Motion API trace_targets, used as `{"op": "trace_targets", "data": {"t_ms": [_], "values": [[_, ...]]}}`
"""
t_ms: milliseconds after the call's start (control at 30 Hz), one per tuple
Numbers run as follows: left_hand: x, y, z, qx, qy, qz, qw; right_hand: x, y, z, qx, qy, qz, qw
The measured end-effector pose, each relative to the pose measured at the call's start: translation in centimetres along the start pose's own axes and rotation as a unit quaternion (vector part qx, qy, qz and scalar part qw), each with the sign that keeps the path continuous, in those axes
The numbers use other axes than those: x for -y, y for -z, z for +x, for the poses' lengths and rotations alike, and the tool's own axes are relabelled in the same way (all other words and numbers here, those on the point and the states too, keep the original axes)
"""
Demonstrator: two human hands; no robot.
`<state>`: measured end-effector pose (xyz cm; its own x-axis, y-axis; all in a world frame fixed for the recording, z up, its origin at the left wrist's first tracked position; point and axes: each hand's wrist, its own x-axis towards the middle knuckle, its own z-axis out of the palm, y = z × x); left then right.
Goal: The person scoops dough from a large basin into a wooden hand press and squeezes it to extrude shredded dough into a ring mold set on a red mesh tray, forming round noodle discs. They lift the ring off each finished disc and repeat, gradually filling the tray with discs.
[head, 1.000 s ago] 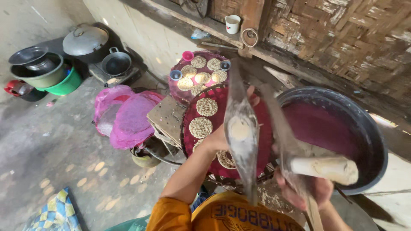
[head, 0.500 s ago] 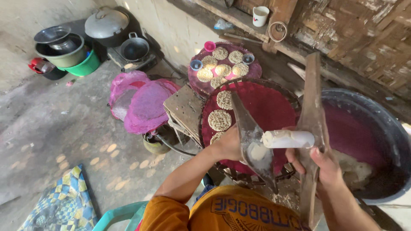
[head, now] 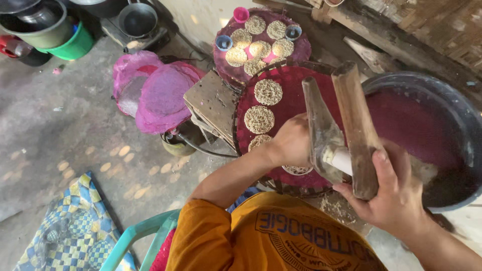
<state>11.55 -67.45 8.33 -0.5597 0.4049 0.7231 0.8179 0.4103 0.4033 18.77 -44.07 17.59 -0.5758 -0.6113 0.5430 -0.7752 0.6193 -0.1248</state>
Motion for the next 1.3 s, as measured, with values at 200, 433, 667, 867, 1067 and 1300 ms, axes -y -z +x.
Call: {"op": "trace_targets", "data": {"t_ms": [200, 433, 667, 867, 1067, 1300], "values": [[3.6, -2.4, -0.9, 0.007, 0.072, -0.002, 0.997, -4.8, -2.4, 0.1, 0.048, -0.073, 0.179, 0.980], [6.9, 2.8, 0.5, 0.103, 0.039, -0.458, 0.882, -9.4, -6.8, -3.6, 0.276, -0.206, 0.729, 0.592], [10.8, 5.8, 3.7, 0.041, -0.067, -0.790, 0.608, -10.7, -5.8, -1.6, 0.337, -0.290, 0.785, 0.432], [16.6, 0.4, 1.3, -0.117, 0.077, -0.830, 0.541, -13.4, -8.1, 0.6, 0.356, -0.382, 0.713, 0.469], [22.9, -5.2, -2.1, -0.212, 0.104, -0.883, 0.406, -17.7, -11.1, 0.9, 0.415, -0.572, 0.547, 0.449], [23.2, -5.4, -4.2, -0.235, 0.117, -0.883, 0.390, -18.2, -11.4, 0.4, 0.411, -0.567, 0.532, 0.475]]}}
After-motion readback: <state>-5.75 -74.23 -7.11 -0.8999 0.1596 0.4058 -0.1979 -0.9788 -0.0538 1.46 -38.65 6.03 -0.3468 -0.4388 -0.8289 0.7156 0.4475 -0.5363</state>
